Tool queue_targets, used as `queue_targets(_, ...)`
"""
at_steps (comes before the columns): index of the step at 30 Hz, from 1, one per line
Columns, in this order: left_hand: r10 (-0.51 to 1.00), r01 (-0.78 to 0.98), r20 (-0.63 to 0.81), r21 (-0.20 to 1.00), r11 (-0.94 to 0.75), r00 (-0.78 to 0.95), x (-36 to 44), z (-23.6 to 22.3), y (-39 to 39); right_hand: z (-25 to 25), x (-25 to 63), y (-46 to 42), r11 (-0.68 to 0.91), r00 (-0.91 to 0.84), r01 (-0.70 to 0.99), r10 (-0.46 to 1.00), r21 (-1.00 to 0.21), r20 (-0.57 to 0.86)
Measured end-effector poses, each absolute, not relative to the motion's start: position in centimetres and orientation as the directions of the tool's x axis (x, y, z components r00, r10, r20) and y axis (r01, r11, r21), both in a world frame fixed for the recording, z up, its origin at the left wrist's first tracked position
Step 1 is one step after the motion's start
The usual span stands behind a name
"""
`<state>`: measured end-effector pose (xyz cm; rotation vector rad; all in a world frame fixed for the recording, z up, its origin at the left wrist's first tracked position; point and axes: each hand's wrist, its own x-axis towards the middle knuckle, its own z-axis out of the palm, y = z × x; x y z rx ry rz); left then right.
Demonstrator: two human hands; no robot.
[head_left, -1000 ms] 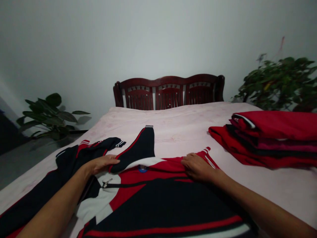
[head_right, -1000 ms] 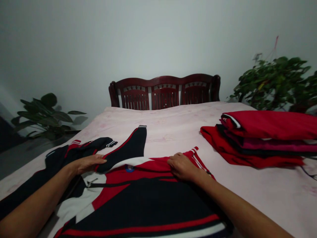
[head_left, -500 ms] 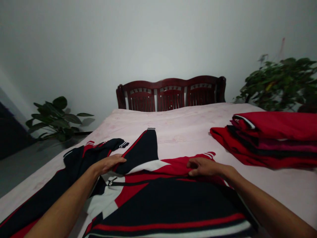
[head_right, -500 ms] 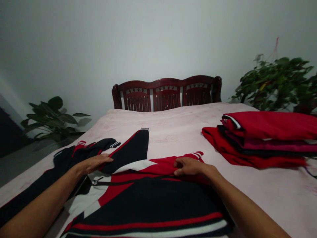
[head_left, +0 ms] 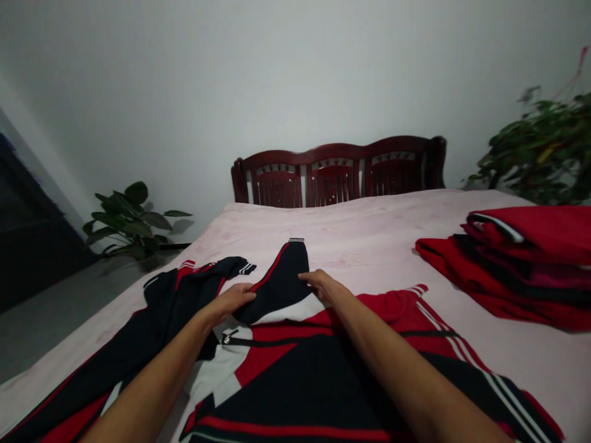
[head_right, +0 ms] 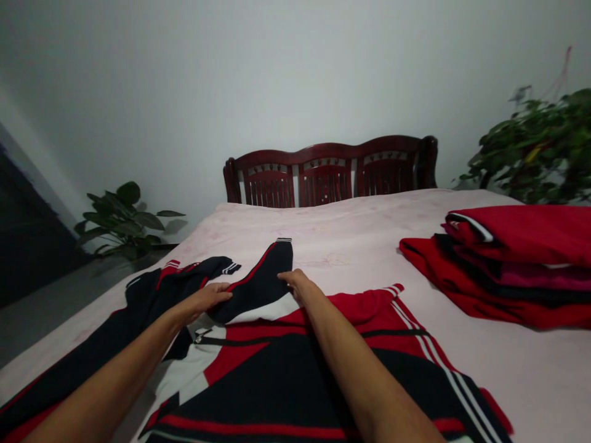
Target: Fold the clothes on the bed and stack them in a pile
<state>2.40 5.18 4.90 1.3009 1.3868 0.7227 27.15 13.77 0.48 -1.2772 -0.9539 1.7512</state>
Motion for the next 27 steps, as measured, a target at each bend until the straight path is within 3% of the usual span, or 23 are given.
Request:
queue_targets(6,0.988,0.451,-0.151,0.885,0.117,0.040,3.2,5.8,7.3,1.5,26.3,14.2,-0.521,-0.237,-0.409,0.854,-0.750,-0.464)
queue_targets(13,0.995,0.645,0.023,0.762,0.047,-0.100,3.0,5.8,7.0,3.1,31.4,9.2,-0.154,-0.068,-0.774,0.984,-0.614,-0.162)
queue_targets(15,0.996,0.650,0.025,0.759,0.040,-0.090,3.1,5.3,6.5,2.7,32.9,6.4,-0.189,-0.159,-0.838,0.982,-0.512,-0.101)
queue_targets(17,0.999,0.631,-0.019,0.775,0.046,-0.050,3.3,4.6,5.9,1.9,33.9,4.0,-0.337,-0.310,-0.828,0.941,-0.449,-0.134)
queue_targets(19,0.996,0.589,-0.086,0.805,0.067,0.004,3.7,3.9,5.2,1.2,34.2,2.8,-0.471,-0.409,-0.757,0.882,-0.453,-0.234)
queue_targets(22,0.986,0.512,-0.159,0.852,0.109,0.055,3.9,3.0,4.1,1.2,34.1,3.0,-0.521,-0.367,-0.676,0.851,-0.521,-0.375)
queue_targets(24,0.984,0.465,-0.171,0.875,0.130,0.047,3.9,2.9,3.6,2.1,33.9,3.6,-0.471,-0.270,-0.681,0.873,-0.560,-0.406)
queue_targets(27,0.988,0.388,-0.155,0.912,0.136,0.018,3.5,3.0,3.3,4.1,34.2,3.1,-0.214,-0.096,-0.747,0.972,-0.630,-0.217)
